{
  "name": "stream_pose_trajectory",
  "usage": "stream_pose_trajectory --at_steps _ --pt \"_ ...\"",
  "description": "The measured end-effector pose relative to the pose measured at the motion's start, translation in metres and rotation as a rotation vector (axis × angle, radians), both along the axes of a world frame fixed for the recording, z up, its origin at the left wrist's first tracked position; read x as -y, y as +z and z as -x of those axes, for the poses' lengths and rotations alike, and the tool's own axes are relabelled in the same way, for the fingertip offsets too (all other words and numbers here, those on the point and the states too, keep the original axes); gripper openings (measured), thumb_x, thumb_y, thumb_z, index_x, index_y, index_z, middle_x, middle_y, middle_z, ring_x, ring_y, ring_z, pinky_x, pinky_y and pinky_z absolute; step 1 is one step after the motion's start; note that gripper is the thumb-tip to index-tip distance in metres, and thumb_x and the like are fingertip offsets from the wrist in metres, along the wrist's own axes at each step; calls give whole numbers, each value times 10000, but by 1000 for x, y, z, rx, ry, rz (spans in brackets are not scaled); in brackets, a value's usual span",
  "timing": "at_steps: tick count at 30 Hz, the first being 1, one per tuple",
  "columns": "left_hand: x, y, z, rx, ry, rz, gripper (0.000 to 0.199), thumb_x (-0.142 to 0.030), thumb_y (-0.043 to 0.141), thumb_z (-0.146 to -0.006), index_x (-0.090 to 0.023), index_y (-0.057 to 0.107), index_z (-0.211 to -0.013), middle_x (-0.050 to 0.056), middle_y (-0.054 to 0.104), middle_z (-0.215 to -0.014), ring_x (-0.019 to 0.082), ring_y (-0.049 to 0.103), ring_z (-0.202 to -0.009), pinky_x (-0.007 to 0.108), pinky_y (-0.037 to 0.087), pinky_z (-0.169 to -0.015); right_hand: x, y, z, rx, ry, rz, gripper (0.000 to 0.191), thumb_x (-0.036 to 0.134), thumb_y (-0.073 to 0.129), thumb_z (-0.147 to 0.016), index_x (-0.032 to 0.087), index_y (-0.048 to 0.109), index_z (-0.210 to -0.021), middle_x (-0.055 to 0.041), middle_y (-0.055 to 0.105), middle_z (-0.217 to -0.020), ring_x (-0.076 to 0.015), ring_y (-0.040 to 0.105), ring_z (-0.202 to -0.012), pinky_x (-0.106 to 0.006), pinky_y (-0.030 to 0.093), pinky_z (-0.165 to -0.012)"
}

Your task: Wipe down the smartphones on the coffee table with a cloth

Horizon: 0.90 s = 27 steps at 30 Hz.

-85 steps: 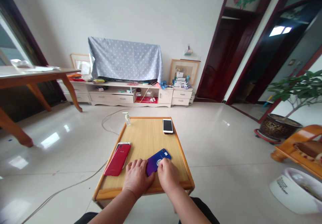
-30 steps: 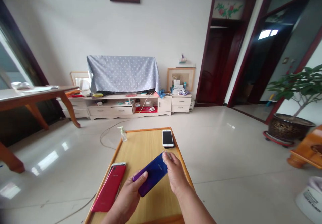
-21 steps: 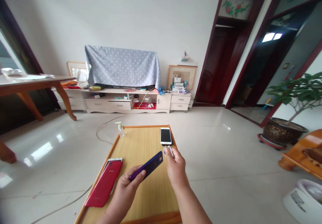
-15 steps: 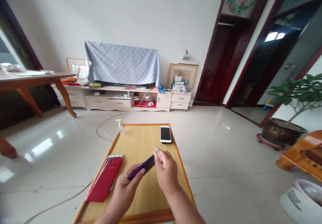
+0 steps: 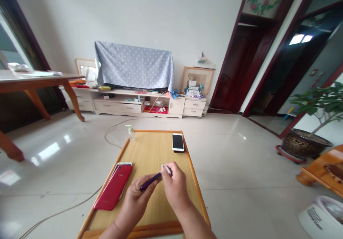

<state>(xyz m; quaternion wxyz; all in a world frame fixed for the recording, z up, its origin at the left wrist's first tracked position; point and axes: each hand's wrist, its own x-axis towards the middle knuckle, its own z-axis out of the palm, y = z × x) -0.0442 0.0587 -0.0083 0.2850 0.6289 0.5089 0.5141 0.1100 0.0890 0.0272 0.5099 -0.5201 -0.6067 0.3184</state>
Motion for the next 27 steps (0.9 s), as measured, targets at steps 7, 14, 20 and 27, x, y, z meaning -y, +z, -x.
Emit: stream_pose_trajectory --at_steps 7,14,20,27 --pt "-1 8 -2 -101 45 -8 214 -389 615 -903 -271 730 -1040 24 768 -982 199 682 -905 328 492 -856 0 -5 5 -13 62 44 327 526 611 -871 202 649 -848 -10 658 -728 -168 577 -667 -257 451 -623" --pt "-4 -1 -4 -165 35 -26 194 -311 543 -929 -230 702 -854 18 753 -862 172 670 -808 323 456 -839 16 -4 21 26 180 81 280 486 599 -892 214 650 -850 -12 675 -747 -172 600 -682 -252 453 -622" --pt "0 1 -2 -181 47 -23 164 -335 573 -922 -258 706 -981 8 747 -870 178 664 -822 317 451 -849 -2 -13 8 21 69 86 340 540 622 -861 203 644 -815 8 631 -682 -159 549 -631 -251 431 -596" --pt "-2 1 -2 -196 27 -27 165 -325 565 -930 -250 709 -960 13 746 -874 179 661 -826 312 455 -834 5 -13 14 -19 105 99 308 510 610 -878 207 643 -829 -2 645 -704 -168 569 -648 -251 435 -592"
